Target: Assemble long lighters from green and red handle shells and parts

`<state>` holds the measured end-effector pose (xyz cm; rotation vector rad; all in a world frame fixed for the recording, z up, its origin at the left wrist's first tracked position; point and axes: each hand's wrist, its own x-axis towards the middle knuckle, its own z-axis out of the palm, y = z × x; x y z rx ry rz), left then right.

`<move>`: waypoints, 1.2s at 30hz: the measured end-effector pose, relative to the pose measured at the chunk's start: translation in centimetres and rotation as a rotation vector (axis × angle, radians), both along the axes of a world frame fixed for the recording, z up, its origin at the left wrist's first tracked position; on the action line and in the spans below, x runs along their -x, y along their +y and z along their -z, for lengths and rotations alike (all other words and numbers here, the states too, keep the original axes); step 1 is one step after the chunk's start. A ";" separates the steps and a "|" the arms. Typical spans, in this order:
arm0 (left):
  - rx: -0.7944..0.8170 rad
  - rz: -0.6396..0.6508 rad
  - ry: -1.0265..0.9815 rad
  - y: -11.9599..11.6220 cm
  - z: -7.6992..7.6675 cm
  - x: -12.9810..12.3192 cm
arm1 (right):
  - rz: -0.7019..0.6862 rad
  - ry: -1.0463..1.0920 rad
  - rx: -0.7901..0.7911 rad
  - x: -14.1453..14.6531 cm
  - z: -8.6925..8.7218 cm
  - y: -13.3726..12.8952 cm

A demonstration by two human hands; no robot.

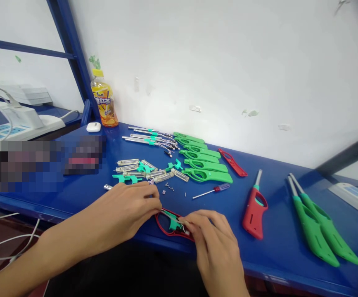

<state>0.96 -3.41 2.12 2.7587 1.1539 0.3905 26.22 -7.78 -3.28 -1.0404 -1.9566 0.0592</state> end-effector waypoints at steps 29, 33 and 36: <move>-0.088 -0.346 -0.320 4.6 -6.1 6.1 | -0.169 -0.398 0.003 -0.4 -4.4 6.6; 0.135 -0.175 -0.151 5.2 -2.1 3.1 | -0.160 -0.593 0.025 2.0 -5.7 9.4; 0.220 -0.220 -0.099 5.1 -1.0 2.4 | -0.192 -0.690 0.094 3.1 -6.1 10.7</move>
